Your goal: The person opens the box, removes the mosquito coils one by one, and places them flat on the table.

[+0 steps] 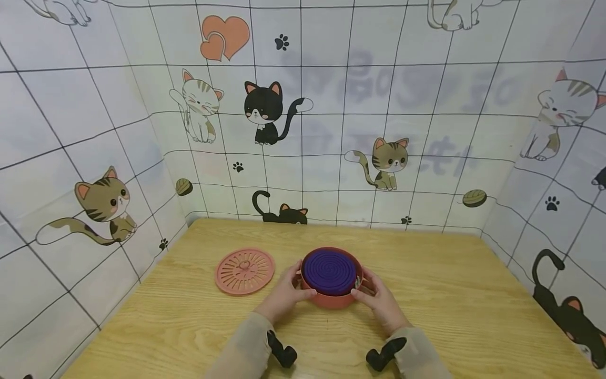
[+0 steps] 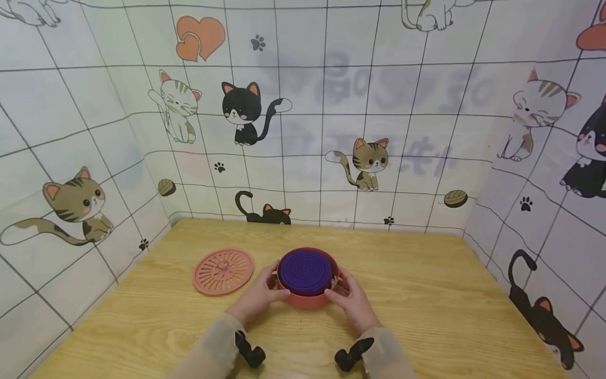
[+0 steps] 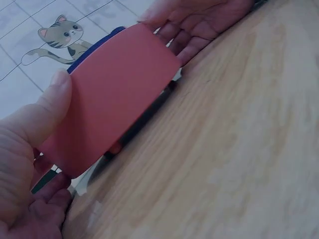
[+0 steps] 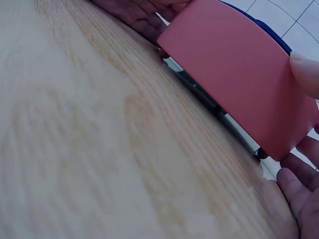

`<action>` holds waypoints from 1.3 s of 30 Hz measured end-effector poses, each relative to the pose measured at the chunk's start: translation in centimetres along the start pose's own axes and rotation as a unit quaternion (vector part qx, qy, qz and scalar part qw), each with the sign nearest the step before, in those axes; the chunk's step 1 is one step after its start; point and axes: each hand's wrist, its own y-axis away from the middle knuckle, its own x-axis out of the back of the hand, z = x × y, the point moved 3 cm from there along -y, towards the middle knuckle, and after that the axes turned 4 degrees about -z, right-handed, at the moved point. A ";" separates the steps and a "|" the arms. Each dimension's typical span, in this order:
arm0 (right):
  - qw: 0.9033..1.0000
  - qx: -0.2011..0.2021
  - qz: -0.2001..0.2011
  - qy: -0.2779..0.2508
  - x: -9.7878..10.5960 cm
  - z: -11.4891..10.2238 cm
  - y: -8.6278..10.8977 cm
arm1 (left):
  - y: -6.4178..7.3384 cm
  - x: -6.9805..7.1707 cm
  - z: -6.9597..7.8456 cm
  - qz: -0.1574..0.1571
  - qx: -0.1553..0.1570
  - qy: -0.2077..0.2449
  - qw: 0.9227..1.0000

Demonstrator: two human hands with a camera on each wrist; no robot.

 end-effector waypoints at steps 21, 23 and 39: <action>0.997 -0.043 -0.031 -0.051 0.4 -0.9 -0.4 | 0.2 0.5 0.0 -0.039 0.013 0.001 0.999; 0.996 -0.062 -0.026 -0.057 0.4 -1.7 -0.7 | 0.2 0.6 -0.1 -0.038 0.013 0.014 0.999; 0.981 -0.097 -0.011 0.166 -0.6 -6.2 -5.3 | 0.3 0.8 0.3 -0.023 0.003 0.029 0.999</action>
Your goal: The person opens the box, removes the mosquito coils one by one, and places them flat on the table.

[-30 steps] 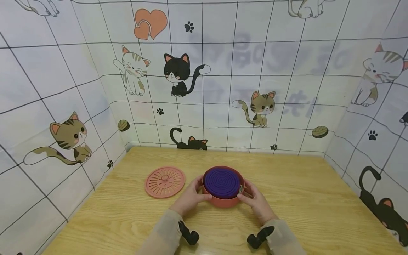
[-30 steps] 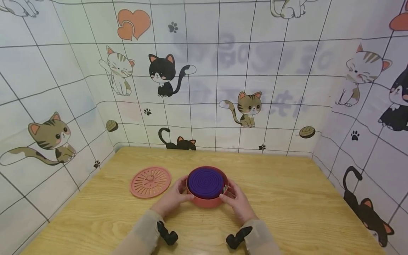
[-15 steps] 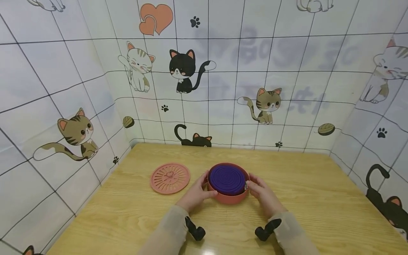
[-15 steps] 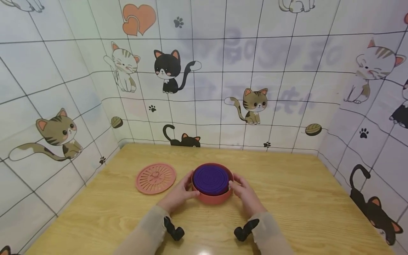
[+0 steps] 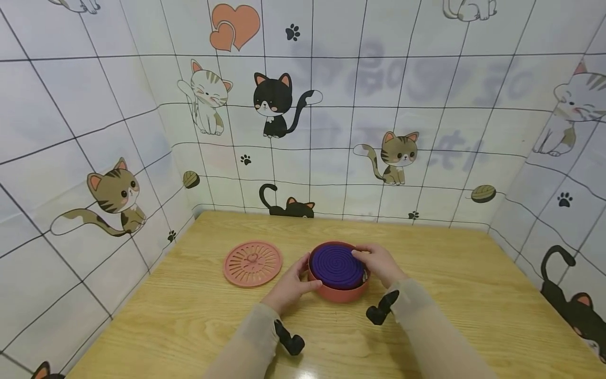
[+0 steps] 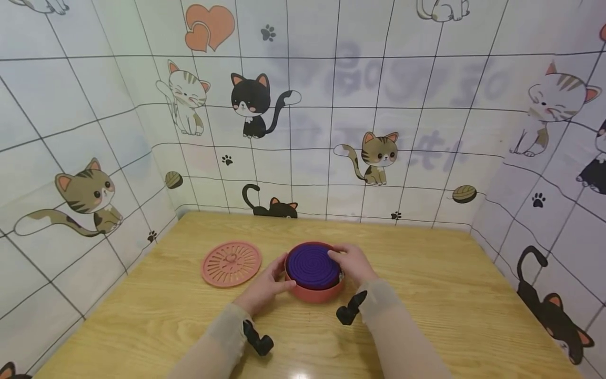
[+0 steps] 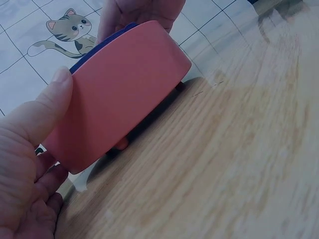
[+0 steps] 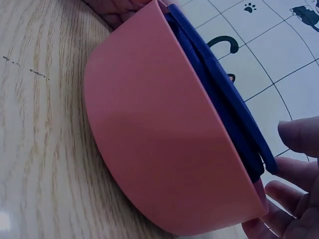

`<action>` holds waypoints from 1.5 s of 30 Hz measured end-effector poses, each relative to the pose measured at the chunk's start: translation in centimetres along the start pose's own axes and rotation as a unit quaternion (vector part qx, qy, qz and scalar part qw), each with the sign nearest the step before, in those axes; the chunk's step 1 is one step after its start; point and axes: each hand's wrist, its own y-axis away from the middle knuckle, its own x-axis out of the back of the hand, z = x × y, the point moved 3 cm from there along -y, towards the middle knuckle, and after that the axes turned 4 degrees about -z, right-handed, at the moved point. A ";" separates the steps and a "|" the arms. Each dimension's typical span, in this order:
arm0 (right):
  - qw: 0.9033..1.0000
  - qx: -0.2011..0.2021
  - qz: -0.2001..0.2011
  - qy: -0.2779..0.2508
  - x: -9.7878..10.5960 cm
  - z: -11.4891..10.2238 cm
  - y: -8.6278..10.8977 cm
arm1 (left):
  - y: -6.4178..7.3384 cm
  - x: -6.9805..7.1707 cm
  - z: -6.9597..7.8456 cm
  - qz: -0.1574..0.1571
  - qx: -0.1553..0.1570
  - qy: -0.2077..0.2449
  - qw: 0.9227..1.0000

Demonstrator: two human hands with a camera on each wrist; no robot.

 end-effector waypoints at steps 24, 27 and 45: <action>1.000 0.004 0.015 0.010 -0.4 -0.4 0.1 | 0.1 -0.2 -0.1 0.000 0.012 0.013 1.000; 0.999 0.015 0.035 0.015 -0.3 -0.6 0.2 | 0.0 -0.2 -0.1 0.001 0.009 0.017 1.000; 0.984 0.001 -0.056 -0.166 -0.2 -1.1 0.6 | 0.0 -0.2 0.1 -0.003 0.005 0.026 1.000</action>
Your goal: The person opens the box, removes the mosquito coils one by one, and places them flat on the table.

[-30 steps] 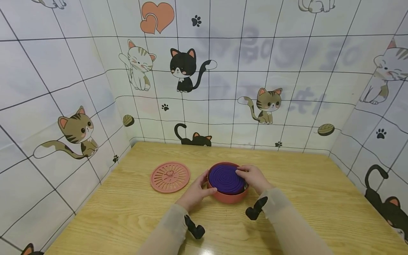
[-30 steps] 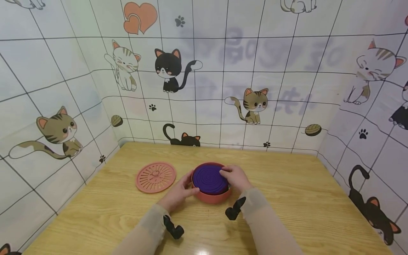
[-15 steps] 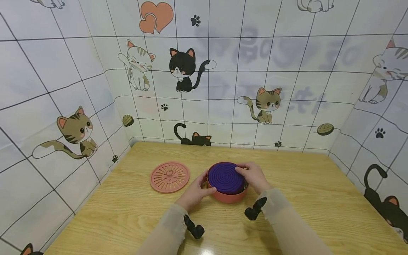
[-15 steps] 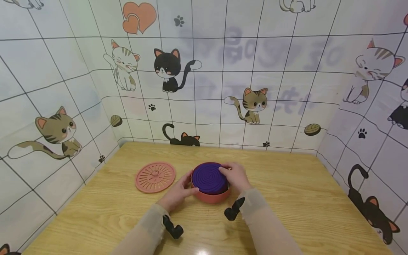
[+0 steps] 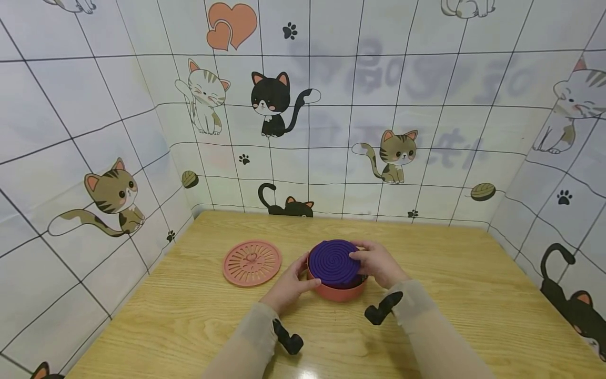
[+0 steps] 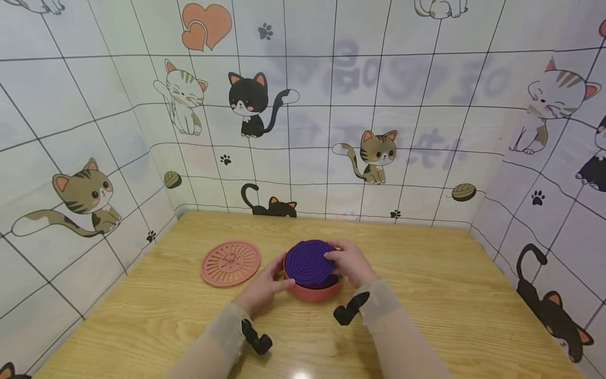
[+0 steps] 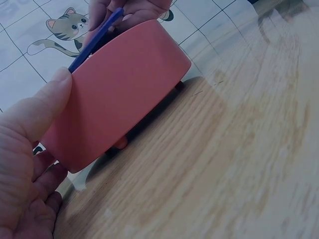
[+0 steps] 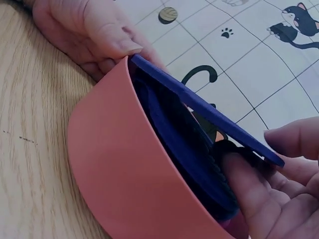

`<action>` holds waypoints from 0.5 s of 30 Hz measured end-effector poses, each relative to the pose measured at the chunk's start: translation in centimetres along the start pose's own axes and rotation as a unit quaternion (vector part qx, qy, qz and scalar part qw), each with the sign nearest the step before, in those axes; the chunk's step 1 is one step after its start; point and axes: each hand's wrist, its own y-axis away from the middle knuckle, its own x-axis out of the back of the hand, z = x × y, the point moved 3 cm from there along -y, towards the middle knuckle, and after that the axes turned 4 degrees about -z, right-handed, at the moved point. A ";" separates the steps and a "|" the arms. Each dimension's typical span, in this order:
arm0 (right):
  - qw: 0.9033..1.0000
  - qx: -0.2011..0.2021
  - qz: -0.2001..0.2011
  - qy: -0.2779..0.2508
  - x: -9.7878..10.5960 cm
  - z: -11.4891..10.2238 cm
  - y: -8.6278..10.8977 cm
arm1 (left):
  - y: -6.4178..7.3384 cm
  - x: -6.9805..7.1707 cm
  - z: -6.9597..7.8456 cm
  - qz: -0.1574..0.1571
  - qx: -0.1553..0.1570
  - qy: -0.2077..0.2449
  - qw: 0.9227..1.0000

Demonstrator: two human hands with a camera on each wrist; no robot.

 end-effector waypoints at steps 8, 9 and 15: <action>0.999 -0.010 -0.001 -0.049 -0.1 0.4 0.3 | 0.0 0.1 -0.1 0.001 0.001 0.003 1.000; 0.998 -0.012 0.003 -0.054 -0.1 0.5 0.3 | 0.0 0.1 -0.1 0.001 0.001 0.002 1.000; 0.997 -0.015 0.008 -0.070 -0.1 0.8 0.4 | 0.0 0.1 -0.2 0.000 -0.005 -0.008 1.000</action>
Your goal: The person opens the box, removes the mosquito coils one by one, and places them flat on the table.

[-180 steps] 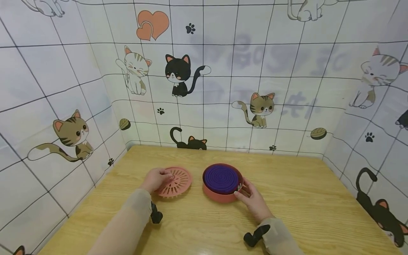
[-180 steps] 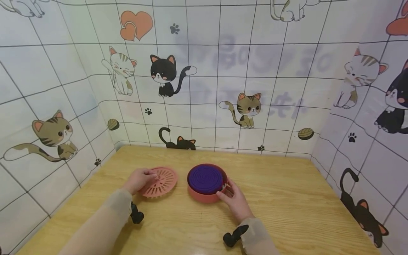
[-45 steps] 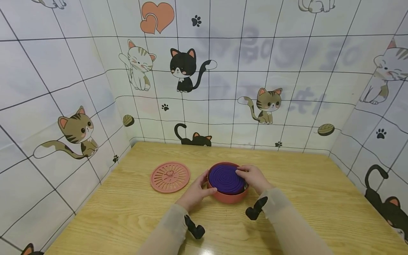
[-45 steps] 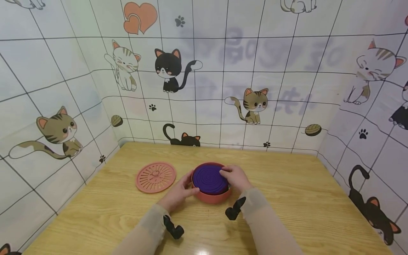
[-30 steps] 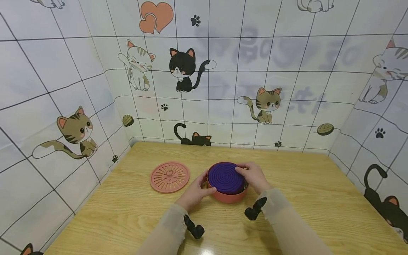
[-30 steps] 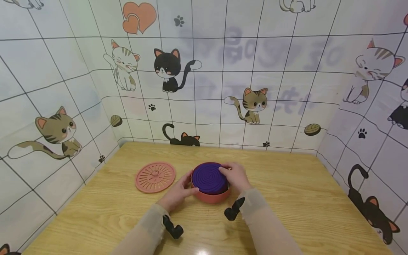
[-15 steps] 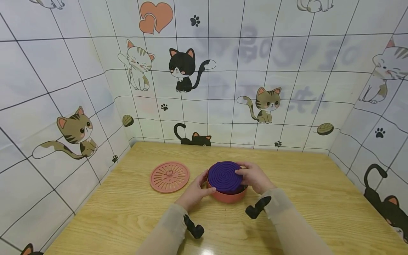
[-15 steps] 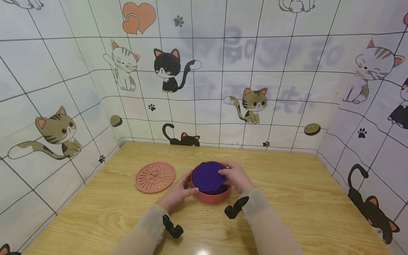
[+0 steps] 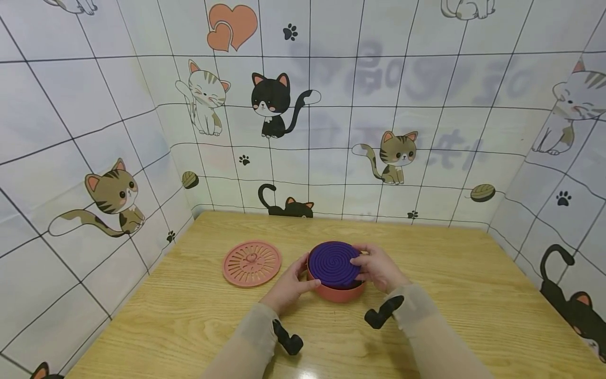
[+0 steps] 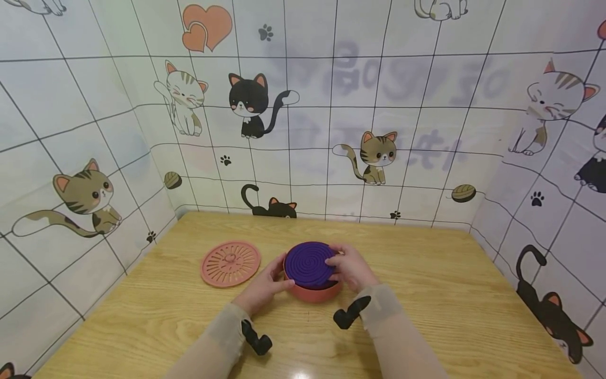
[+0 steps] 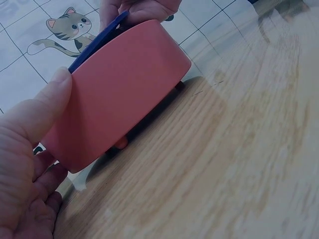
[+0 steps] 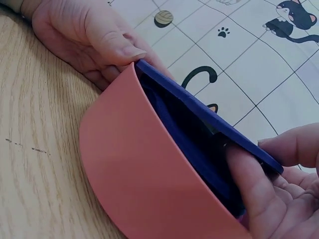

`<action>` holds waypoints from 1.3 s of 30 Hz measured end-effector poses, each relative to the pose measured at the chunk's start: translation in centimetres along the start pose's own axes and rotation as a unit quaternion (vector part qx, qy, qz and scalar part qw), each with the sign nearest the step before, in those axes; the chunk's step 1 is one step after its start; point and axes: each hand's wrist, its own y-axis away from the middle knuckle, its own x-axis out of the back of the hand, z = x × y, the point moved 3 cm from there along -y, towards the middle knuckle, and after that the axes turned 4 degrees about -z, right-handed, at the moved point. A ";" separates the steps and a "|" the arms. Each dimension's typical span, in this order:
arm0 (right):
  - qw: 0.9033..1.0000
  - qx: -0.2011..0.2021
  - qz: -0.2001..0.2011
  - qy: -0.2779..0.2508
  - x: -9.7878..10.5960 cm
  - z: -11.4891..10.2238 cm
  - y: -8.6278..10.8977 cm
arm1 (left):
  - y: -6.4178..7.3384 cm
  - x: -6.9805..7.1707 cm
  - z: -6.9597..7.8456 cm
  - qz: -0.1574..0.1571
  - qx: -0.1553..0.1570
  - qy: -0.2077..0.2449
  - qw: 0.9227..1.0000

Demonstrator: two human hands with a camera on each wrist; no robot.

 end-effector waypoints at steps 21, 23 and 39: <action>0.992 0.017 -0.008 -0.125 2.0 -0.1 0.5 | -0.1 0.3 -0.2 0.007 -0.008 0.030 1.000; 0.989 0.027 -0.005 -0.147 2.7 -0.5 0.6 | 0.0 0.3 -0.1 0.009 -0.003 0.035 0.999; 0.941 0.035 0.109 -0.319 7.6 -1.3 0.5 | 0.1 0.2 0.2 0.014 0.001 0.052 0.999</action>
